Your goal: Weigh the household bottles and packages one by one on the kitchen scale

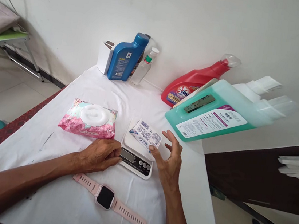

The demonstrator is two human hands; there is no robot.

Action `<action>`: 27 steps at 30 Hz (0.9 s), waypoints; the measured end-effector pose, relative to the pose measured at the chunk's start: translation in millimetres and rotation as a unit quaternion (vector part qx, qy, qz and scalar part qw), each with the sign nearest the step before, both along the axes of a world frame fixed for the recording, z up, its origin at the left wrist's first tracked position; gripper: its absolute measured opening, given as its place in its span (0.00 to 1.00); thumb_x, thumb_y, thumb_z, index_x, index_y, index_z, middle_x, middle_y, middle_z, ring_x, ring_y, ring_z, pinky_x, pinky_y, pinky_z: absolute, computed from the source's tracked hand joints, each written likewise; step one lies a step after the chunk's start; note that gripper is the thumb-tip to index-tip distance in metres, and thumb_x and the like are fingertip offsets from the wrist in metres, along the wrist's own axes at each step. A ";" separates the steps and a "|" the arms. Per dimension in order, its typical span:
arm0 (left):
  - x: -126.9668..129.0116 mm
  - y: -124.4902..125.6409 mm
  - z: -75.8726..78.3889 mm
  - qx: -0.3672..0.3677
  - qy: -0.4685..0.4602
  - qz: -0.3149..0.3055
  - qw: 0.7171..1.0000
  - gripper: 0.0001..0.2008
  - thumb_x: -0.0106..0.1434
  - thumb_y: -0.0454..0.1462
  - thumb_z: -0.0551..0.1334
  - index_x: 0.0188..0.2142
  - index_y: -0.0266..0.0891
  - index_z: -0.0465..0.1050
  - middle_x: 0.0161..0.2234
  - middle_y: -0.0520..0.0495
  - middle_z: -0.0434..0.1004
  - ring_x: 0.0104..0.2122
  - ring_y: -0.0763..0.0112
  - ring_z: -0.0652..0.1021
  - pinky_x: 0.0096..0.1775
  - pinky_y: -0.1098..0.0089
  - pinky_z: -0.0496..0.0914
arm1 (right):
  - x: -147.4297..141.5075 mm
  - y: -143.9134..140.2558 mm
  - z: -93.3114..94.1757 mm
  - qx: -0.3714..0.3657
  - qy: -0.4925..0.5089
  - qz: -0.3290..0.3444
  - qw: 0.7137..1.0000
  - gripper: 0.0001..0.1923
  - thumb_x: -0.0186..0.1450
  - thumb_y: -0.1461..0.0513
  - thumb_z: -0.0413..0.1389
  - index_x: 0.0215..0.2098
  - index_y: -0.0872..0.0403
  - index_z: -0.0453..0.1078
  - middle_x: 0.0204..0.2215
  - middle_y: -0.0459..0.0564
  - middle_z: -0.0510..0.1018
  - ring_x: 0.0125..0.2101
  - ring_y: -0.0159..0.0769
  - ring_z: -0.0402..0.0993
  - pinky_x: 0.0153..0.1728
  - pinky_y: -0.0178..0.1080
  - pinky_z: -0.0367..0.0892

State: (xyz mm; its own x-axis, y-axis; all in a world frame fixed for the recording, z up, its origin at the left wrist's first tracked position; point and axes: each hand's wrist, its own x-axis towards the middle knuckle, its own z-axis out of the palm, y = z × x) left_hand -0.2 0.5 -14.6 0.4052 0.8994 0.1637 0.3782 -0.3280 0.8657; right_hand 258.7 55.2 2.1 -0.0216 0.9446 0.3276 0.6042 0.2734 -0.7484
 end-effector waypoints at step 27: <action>2.4 5.0 -5.5 -0.040 -0.015 -0.010 0.999 0.08 0.65 0.33 0.64 0.32 0.40 0.65 0.28 0.54 0.69 0.24 0.75 0.68 0.27 0.73 0.59 | -35.8 175.4 12.4 -0.016 -0.320 -0.148 0.936 0.12 0.64 0.58 0.62 0.43 0.57 0.74 0.55 0.70 0.71 0.55 0.64 0.69 0.47 0.56 0.65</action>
State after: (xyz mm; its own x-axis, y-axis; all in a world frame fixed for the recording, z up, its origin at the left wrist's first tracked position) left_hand 2.2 5.6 -20.1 0.4199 0.9015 0.1047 0.3459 -0.2657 0.8999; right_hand 222.9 230.5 14.6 0.0606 0.9494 0.3081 0.9770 0.0068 -0.2130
